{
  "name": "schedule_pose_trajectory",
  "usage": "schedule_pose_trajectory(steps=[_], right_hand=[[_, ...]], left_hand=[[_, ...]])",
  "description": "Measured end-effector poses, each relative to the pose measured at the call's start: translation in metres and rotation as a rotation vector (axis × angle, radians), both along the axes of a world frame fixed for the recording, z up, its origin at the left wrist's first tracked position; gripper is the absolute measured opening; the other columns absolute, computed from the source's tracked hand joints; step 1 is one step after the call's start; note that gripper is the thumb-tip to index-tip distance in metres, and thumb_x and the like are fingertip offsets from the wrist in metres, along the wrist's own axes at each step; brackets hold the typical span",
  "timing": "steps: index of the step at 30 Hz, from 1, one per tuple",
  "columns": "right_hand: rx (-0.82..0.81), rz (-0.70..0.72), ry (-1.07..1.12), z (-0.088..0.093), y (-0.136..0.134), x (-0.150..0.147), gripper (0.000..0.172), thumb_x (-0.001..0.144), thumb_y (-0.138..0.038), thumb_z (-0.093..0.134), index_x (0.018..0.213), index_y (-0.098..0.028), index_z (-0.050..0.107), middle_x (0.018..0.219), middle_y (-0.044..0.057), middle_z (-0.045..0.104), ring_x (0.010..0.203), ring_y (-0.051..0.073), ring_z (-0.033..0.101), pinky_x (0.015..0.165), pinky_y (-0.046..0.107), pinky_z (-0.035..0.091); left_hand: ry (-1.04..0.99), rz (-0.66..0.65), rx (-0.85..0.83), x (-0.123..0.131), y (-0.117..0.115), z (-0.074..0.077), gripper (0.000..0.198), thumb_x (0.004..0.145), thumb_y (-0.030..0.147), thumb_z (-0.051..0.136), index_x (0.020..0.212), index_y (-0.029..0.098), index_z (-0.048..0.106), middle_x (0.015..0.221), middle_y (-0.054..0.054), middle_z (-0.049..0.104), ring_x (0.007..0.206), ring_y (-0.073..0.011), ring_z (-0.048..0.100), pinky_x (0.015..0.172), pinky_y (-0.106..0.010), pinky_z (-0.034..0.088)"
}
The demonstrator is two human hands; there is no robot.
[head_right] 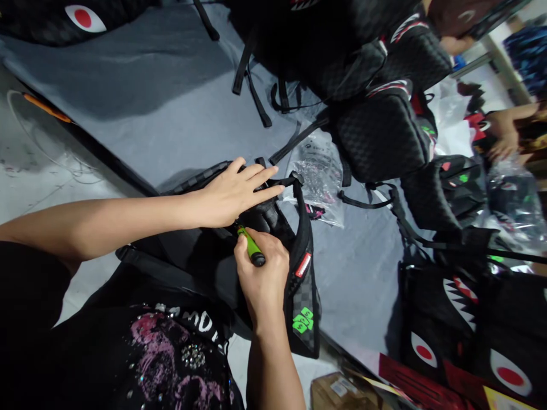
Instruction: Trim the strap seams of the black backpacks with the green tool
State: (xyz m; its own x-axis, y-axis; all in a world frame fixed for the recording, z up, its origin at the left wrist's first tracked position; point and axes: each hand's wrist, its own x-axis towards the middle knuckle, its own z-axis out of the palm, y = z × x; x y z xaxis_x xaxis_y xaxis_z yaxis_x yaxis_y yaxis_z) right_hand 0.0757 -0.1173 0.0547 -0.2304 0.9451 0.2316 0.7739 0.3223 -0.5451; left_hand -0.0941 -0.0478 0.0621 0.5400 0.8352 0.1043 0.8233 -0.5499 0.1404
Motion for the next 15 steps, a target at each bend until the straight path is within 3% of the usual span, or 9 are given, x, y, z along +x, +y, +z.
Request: schedule_pose_trajectory(steps=[9, 15], right_hand=[[-0.087, -0.010, 0.078, -0.002, -0.001, -0.003, 0.023, 0.088, -0.033, 0.061, 0.097, -0.019, 0.077, 0.096, 0.008, 0.079, 0.087, 0.024, 0.073, 0.084, 0.039, 0.055], [-0.043, 0.014, 0.113, 0.002, -0.004, 0.000, 0.023, 0.088, -0.034, 0.060, 0.095, -0.019, 0.076, 0.093, 0.007, 0.079, 0.086, 0.024, 0.073, 0.081, 0.037, 0.053]], left_hand=[[0.019, 0.005, -0.007, 0.002, 0.003, -0.005, 0.074, 0.088, 0.016, 0.054, 0.156, 0.021, 0.026, 0.165, -0.016, 0.020, 0.144, -0.0336, 0.032, 0.114, -0.051, 0.022], [0.120, -0.051, -0.076, -0.014, 0.001, 0.012, 0.108, 0.072, 0.028, 0.078, 0.159, 0.023, 0.013, 0.168, -0.017, 0.003, 0.151, -0.0398, 0.015, 0.116, -0.054, 0.021]])
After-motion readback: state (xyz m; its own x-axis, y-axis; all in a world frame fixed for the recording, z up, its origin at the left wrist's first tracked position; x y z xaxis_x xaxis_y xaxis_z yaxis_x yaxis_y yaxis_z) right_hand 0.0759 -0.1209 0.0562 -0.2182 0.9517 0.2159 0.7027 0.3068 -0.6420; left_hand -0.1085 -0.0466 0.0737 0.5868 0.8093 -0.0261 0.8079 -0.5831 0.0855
